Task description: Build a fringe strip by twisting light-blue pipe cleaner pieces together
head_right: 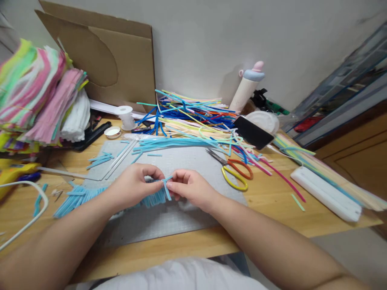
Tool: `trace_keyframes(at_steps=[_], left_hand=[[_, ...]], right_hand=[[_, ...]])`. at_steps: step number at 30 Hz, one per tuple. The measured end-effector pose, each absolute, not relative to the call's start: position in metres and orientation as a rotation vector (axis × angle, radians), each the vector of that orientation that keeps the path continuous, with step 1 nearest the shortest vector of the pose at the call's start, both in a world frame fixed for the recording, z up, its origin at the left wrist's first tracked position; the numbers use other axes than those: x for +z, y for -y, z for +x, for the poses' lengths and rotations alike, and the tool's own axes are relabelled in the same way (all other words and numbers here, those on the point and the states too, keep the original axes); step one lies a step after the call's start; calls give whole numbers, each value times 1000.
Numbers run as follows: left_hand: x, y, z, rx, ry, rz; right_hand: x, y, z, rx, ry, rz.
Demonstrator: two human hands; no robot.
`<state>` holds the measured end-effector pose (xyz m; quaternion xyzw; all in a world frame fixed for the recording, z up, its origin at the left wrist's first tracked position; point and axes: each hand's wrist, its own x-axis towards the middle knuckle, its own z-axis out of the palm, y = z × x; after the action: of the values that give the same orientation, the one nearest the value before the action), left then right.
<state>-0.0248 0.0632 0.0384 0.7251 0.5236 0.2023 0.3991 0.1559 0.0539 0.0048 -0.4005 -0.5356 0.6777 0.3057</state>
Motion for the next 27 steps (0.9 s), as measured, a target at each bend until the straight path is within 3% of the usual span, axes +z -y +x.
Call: trace_keyframes(at_steps=[13, 20, 27], left_hand=[[32, -63, -24, 456, -1283, 1817], [28, -61, -22, 449, -1281, 1929], [27, -60, -20, 428, -1220, 2029]], right_hand=[[6, -56, 167, 553, 2254, -768], [8, -54, 162, 560, 2239, -864], [3, -54, 156, 881, 2073, -993]])
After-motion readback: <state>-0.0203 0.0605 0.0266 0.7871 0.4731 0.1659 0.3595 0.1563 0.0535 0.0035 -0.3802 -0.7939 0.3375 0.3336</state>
